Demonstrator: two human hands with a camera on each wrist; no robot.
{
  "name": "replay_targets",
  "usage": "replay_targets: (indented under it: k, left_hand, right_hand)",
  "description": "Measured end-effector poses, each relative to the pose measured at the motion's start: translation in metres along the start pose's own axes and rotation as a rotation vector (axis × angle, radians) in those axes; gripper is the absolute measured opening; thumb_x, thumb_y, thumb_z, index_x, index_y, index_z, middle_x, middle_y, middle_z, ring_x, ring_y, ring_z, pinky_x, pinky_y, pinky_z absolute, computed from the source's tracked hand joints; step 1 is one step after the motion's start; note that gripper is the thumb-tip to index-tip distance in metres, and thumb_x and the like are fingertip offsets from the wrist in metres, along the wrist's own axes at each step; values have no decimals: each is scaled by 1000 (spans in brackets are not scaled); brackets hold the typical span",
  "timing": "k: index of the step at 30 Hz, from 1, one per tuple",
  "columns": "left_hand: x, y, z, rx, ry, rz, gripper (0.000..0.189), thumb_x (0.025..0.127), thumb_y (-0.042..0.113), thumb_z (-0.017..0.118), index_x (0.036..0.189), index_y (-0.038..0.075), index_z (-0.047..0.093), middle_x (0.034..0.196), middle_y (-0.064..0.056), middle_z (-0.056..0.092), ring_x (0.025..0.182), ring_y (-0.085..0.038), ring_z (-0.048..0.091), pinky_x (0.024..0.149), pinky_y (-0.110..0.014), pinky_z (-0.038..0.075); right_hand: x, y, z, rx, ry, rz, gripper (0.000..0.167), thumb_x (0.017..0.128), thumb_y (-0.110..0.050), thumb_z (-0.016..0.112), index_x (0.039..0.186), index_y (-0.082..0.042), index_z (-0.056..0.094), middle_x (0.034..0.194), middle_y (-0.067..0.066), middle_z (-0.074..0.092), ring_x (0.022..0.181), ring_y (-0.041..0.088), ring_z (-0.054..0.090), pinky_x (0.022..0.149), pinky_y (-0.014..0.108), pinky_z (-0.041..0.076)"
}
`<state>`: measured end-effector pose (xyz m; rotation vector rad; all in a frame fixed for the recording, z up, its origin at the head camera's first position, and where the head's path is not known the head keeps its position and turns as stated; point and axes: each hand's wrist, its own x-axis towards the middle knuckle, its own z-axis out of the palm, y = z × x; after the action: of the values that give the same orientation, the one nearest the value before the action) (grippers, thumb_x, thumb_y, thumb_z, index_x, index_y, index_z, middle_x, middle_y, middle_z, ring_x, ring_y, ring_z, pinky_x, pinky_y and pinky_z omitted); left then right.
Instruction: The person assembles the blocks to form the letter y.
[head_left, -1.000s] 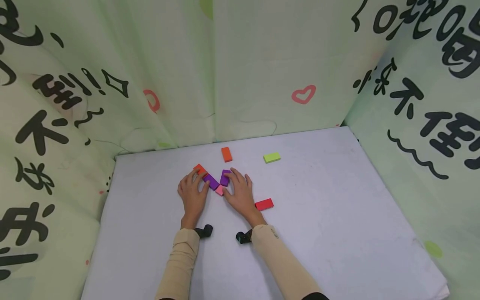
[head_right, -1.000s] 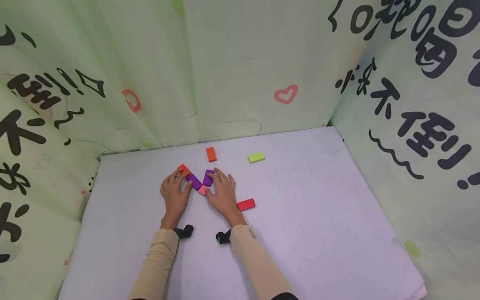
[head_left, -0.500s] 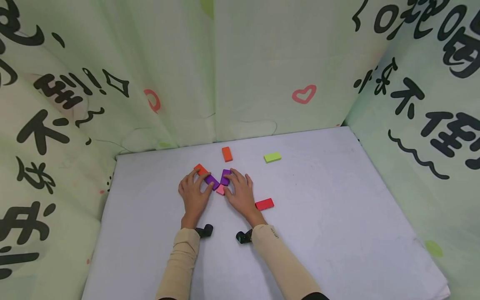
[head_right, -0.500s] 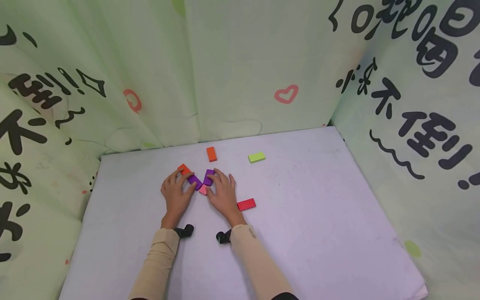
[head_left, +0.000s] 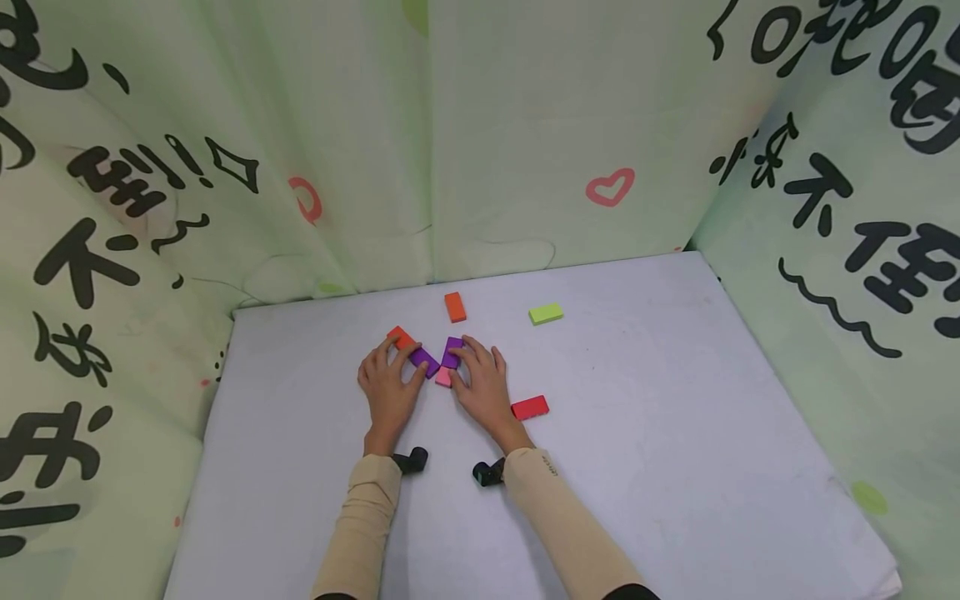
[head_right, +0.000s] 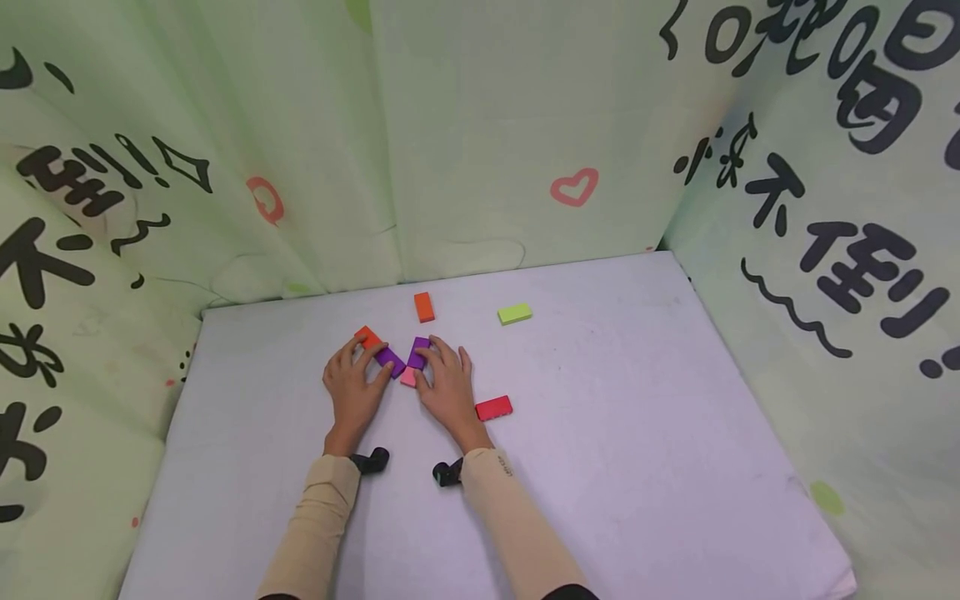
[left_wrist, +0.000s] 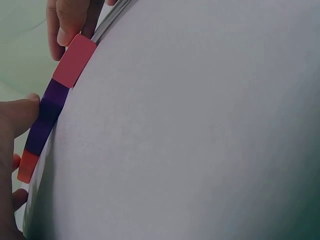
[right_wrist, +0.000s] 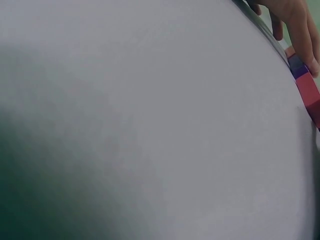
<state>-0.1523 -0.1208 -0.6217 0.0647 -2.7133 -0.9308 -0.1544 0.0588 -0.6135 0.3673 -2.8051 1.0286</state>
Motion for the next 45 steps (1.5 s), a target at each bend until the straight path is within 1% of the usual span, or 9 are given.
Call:
replay_targets:
  k: [5,13,19,24,30,39,45]
  left_hand:
    - [0,0,-1,-4,-5,-4,39,99,41,69,134,25,69,161,-11,42,147,-39,33,121,-67,15]
    - [0,-1,0,2,-2,5,40,99,42,70,135,24,68,161,-11,42,147,-40,33,121,-67,16]
    - [0,-1,1,3,-8,-7,40,99,42,70,135,26,68,161,-10,42,148,-39,33,122,-67,15]
    - [0,-1,0,1,-3,-10,39,98,39,72,134,25,69,160,-11,42,146,-40,34,121,-67,16]
    - [0,0,0,-4,7,2,39,96,38,73,133,24,70,160,-13,43,144,-42,35,119,-68,18]
    - [0,1,1,-7,17,12,39,96,38,73,133,24,70,158,-13,44,144,-41,35,119,-68,18]
    - [1,0,0,-8,9,5,39,98,39,72,133,24,69,159,-13,43,145,-41,35,120,-68,17]
  right_hand:
    - [0,0,1,-5,-14,7,42,100,-25,68,140,-15,62,160,9,49,153,26,42,128,62,18]
    - [1,1,2,-10,-8,11,42,100,-26,68,140,-14,62,160,9,49,153,26,42,128,62,18]
    - [1,2,2,-14,-17,8,43,100,-26,67,141,-15,62,161,9,48,153,25,40,129,61,16]
    - [2,2,2,-25,-39,1,48,99,-34,67,143,-15,60,164,11,43,156,26,37,129,61,16]
    - [0,3,1,-49,-42,-42,57,95,-45,71,143,-17,60,165,16,40,156,31,34,126,66,17]
    - [0,3,2,-105,-53,-36,57,95,-47,69,143,-19,58,165,17,38,155,33,34,127,65,18]
    - [1,2,2,-114,-58,-36,58,95,-47,69,144,-18,58,165,15,39,154,33,37,127,64,19]
